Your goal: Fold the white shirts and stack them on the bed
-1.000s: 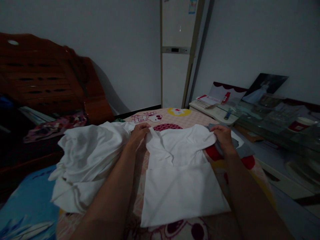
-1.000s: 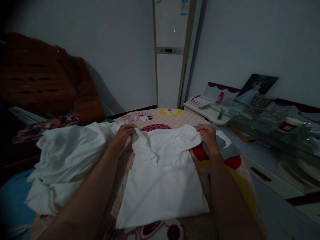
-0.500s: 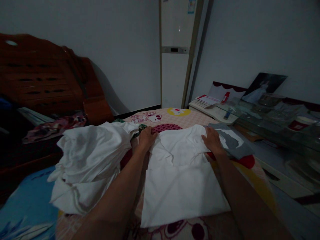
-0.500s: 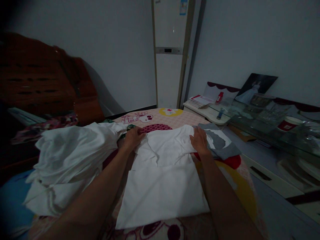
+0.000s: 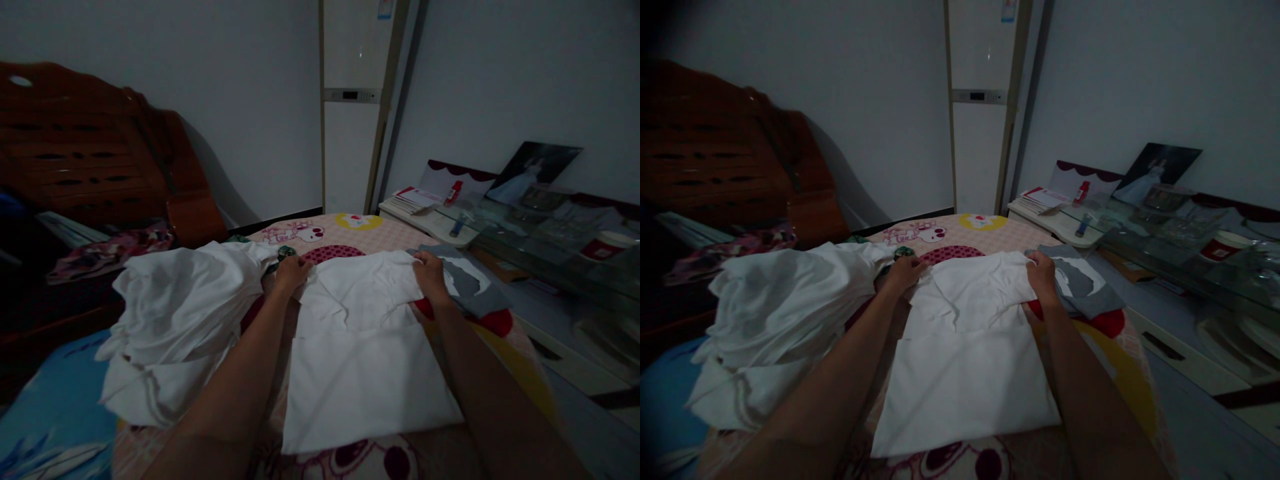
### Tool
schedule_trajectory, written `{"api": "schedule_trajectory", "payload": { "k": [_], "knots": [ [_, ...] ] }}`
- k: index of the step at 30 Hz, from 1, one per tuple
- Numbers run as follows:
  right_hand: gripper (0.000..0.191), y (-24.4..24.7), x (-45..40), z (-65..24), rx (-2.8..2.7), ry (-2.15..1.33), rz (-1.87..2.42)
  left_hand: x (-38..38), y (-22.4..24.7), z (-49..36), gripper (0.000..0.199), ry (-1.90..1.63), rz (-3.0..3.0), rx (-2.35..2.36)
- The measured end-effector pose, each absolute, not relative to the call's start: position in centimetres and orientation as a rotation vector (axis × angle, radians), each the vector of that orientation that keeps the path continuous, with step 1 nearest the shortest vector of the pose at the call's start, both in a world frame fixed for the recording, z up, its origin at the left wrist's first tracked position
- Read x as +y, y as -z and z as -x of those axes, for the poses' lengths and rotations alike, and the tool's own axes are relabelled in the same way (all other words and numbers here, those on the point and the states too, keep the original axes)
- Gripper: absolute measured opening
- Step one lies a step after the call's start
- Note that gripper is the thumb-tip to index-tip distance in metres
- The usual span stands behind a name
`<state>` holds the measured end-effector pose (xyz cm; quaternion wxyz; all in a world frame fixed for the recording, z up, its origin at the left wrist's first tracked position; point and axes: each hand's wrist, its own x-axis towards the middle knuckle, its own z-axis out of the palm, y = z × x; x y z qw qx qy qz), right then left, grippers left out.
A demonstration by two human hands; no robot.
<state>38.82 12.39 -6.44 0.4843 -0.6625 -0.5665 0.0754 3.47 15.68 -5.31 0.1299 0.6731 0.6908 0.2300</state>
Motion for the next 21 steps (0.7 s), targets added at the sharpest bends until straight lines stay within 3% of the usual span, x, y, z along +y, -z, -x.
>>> {"api": "schedule_trajectory", "payload": {
  "k": [3, 9, 14, 18, 21],
  "knots": [
    [0.035, 6.4, 12.2, -38.6, -1.412, -0.302, 1.593, 15.8, 5.3, -3.2, 0.032, -0.671, -1.938, 1.925],
    [0.025, 6.2, 11.8, -38.3, -1.418, -0.303, 1.625, 16.5, 6.2, -3.1, 0.009, -0.945, -1.697, 1.634],
    [0.030, 6.1, 11.8, -38.1, -1.372, -0.348, 1.497, 16.8, 6.4, -3.3, 0.023, -1.272, -1.566, 1.400],
    [0.025, 6.1, 11.7, -37.7, -1.427, -0.353, 1.544, 16.4, 5.9, -3.7, 0.032, -1.042, -1.725, 1.708],
    [0.025, 6.2, 11.6, -37.4, -1.471, -0.348, 1.604, 16.1, 5.7, -3.9, 0.028, -0.801, -1.822, 1.911]
  ]
}}
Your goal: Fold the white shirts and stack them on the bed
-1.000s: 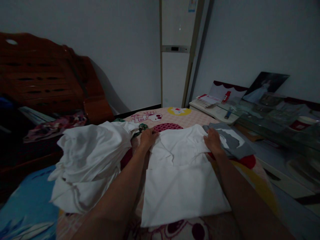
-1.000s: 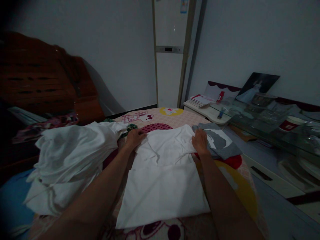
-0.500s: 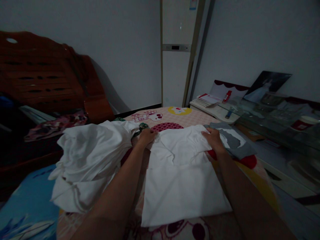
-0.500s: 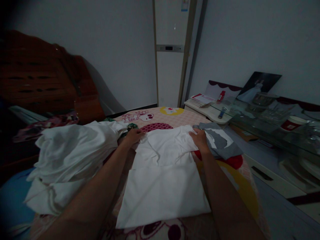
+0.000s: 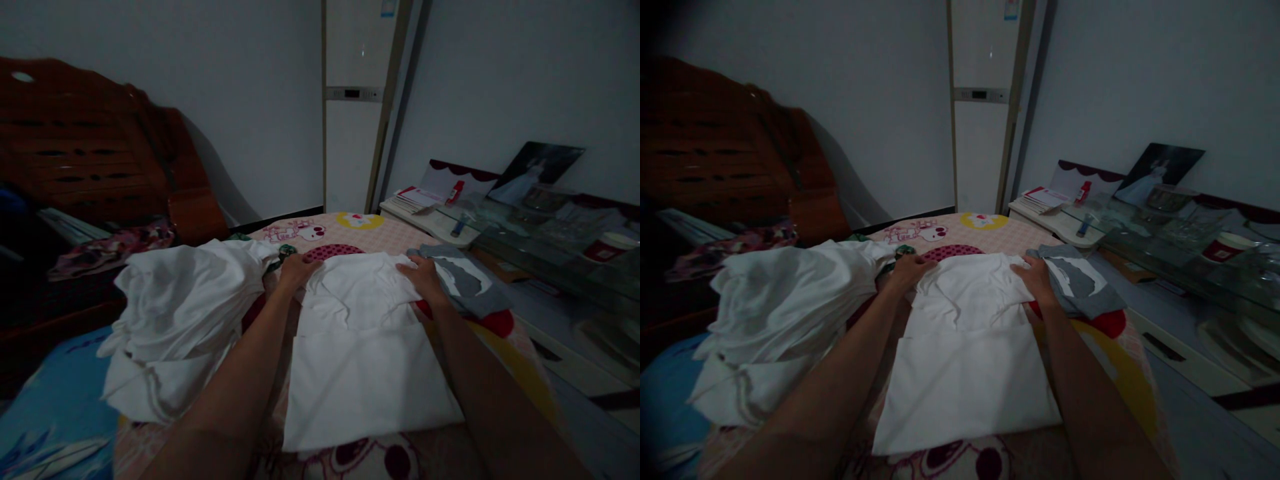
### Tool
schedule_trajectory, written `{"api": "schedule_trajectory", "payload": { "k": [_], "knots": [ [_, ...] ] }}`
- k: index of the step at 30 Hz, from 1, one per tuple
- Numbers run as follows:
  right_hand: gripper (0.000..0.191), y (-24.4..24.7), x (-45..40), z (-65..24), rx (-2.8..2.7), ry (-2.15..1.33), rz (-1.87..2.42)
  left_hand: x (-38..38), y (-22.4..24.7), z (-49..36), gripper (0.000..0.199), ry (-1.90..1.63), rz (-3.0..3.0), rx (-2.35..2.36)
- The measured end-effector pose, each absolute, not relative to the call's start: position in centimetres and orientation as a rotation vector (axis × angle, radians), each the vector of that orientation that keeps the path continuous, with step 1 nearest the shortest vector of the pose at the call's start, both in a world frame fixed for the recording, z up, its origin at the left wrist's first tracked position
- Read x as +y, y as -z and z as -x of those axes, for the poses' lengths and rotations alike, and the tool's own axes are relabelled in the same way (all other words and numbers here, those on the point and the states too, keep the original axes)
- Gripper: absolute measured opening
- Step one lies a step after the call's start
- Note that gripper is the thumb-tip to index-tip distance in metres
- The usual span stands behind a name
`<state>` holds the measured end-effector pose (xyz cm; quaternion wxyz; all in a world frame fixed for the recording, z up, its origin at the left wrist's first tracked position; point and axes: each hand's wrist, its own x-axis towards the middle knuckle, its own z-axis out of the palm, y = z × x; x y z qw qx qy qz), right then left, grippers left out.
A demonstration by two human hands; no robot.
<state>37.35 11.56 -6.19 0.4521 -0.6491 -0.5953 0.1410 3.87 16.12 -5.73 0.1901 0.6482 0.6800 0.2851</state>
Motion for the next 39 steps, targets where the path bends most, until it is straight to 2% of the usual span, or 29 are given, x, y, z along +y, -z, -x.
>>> {"api": "schedule_trajectory", "payload": {
  "k": [3, 6, 11, 13, 22, 28, 31, 39],
  "knots": [
    [0.024, 6.2, 11.5, -37.1, -1.503, -0.285, 1.651, 16.0, 5.7, -3.9, 0.020, -0.636, -1.870, 1.996],
    [0.017, 6.0, 11.4, -37.1, -1.534, -0.188, 1.653, 15.8, 5.2, -3.9, 0.018, -0.676, -1.923, 1.996],
    [0.030, 5.4, 11.2, -37.4, -1.392, 0.071, 1.560, 15.3, 3.6, -3.4, 0.025, -1.243, -1.962, 1.980],
    [0.033, 5.4, 11.2, -37.6, -1.360, 0.110, 1.549, 15.3, 3.6, -3.1, 0.025, -1.370, -1.934, 1.973],
    [0.029, 5.9, 11.5, -37.4, -1.481, -0.020, 1.565, 15.8, 5.1, -2.7, 0.024, -0.967, -1.972, 1.958],
    [0.020, 6.3, 12.0, -37.4, -1.545, -0.082, 1.814, 15.6, 5.1, -2.7, 0.027, -0.793, -1.987, 2.078],
    [0.013, 6.6, 11.8, -37.6, -1.577, -0.049, 1.901, 15.6, 5.1, -2.7, 0.028, -0.804, -1.985, 2.146],
    [0.026, 3.3, 13.1, -36.6, -1.516, 0.222, 1.711, 17.0, 3.4, -2.4, 0.028, -1.033, -1.976, 2.089]
  ]
}}
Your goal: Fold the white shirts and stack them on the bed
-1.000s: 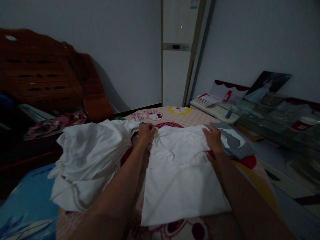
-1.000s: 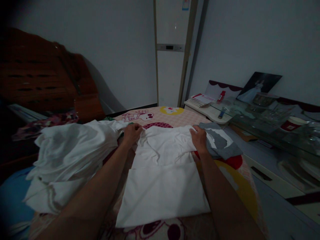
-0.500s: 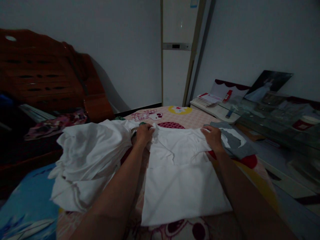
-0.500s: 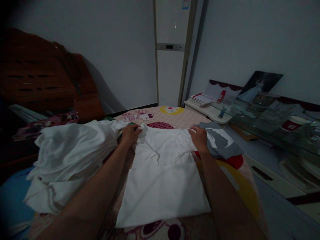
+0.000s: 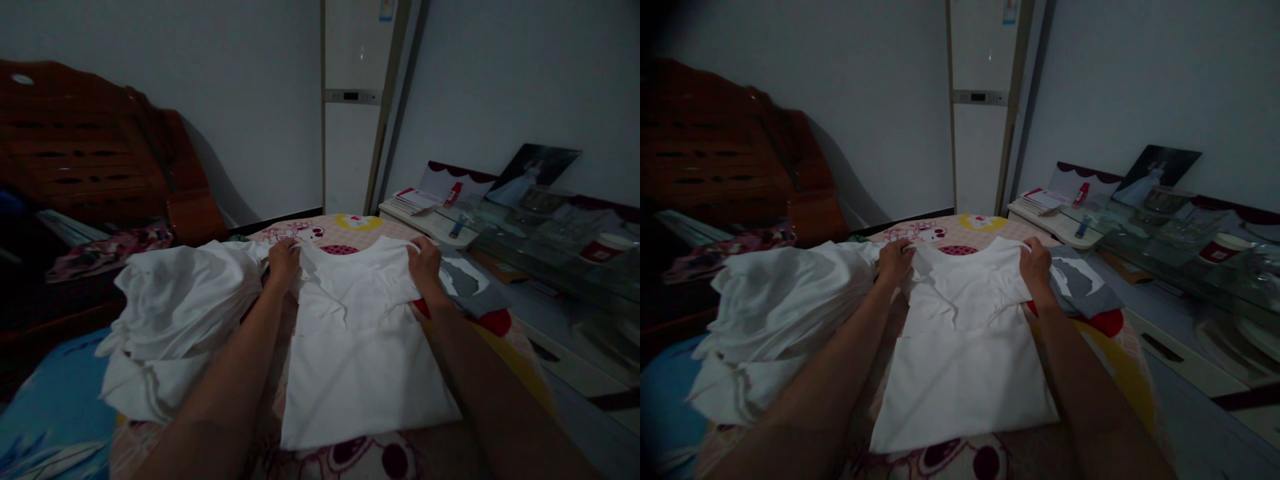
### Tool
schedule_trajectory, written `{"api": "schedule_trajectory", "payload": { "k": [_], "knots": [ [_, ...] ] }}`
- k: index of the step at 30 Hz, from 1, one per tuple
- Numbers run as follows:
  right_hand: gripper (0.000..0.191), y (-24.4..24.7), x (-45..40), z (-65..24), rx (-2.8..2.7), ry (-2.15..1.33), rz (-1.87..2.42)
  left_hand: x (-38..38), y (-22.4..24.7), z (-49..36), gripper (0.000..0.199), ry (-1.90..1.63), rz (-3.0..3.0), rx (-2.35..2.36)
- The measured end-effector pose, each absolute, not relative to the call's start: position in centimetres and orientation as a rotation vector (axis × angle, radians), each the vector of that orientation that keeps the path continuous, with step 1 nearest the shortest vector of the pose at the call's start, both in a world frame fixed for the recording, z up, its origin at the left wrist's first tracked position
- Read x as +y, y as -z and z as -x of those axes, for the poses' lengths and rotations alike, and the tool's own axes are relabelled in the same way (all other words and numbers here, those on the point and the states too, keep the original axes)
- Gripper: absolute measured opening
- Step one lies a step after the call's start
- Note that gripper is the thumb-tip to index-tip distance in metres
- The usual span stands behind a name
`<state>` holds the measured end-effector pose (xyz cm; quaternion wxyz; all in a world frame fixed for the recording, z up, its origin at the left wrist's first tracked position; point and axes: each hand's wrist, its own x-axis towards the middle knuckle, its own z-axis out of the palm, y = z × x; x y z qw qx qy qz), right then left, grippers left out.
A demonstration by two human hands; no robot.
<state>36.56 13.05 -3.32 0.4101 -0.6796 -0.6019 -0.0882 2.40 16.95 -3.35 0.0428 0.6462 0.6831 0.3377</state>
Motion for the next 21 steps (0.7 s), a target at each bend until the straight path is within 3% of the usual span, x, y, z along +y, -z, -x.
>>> {"api": "schedule_trajectory", "payload": {
  "k": [3, 10, 14, 21],
  "knots": [
    [0.029, 2.9, 14.6, -36.2, -1.545, 0.246, 1.845, 17.9, 3.4, -2.5, 0.031, -1.007, -1.991, 2.118],
    [0.030, 5.2, 16.8, -34.9, -1.851, 0.090, 2.219, 19.1, 5.9, -2.7, 0.037, -0.563, -1.954, 2.171],
    [0.033, 5.8, 18.0, -34.0, -1.988, 0.084, 2.235, 19.8, 6.0, -2.7, 0.040, -0.524, -1.935, 2.159],
    [0.028, 4.6, 20.4, -34.3, -1.921, -0.060, 2.246, 20.7, 5.5, -2.8, 0.029, -0.615, -1.969, 2.086]
  ]
}}
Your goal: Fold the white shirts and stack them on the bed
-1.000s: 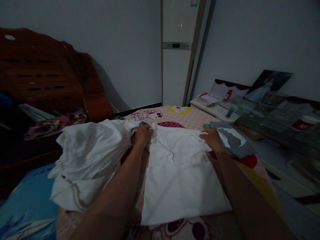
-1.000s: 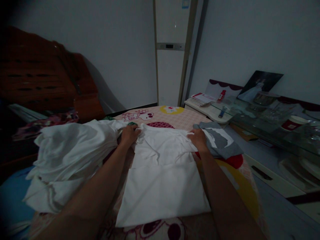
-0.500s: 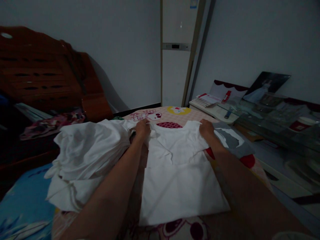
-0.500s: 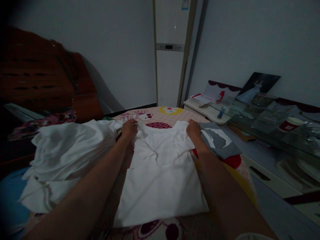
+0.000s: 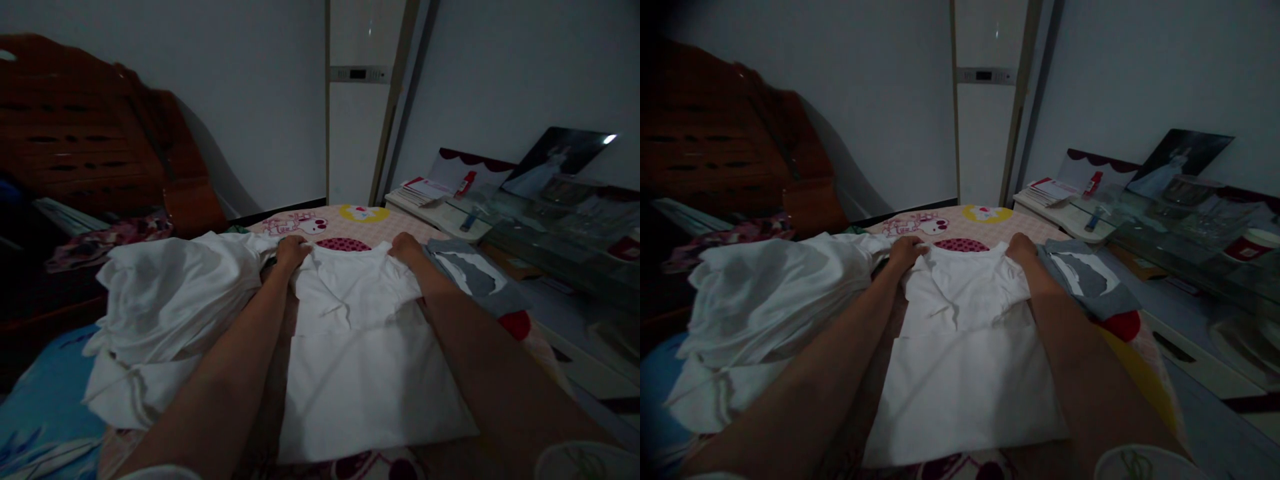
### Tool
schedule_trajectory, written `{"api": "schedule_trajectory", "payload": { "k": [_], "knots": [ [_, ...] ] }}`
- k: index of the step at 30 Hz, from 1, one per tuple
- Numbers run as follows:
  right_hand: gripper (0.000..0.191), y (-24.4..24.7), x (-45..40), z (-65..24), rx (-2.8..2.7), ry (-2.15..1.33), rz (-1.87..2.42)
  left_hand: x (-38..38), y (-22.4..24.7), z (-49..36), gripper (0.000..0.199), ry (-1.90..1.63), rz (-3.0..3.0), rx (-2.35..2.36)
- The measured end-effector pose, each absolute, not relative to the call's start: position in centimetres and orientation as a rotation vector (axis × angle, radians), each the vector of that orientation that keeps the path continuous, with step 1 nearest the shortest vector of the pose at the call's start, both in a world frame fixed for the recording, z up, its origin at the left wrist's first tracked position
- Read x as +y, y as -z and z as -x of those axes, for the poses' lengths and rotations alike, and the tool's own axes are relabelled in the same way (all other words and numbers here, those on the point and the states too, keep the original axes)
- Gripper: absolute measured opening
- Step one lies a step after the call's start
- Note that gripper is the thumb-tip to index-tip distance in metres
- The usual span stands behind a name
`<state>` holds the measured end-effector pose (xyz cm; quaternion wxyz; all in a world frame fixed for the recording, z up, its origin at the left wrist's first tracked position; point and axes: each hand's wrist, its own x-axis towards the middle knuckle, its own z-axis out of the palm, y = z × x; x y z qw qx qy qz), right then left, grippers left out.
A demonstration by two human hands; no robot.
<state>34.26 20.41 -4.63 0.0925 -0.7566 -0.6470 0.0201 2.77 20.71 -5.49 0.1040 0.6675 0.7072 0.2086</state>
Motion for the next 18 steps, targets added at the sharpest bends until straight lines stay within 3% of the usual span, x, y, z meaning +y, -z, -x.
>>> {"api": "schedule_trajectory", "payload": {
  "k": [7, 18],
  "knots": [
    [0.028, 3.9, 19.9, -33.6, -1.846, 0.219, 2.059, 22.2, 4.2, -2.2, 0.027, -0.943, -2.201, 2.014],
    [0.030, 7.0, 19.8, -33.9, -1.929, 0.130, 2.230, 23.0, 7.3, -3.2, 0.032, -0.423, -2.109, 2.288]
  ]
}}
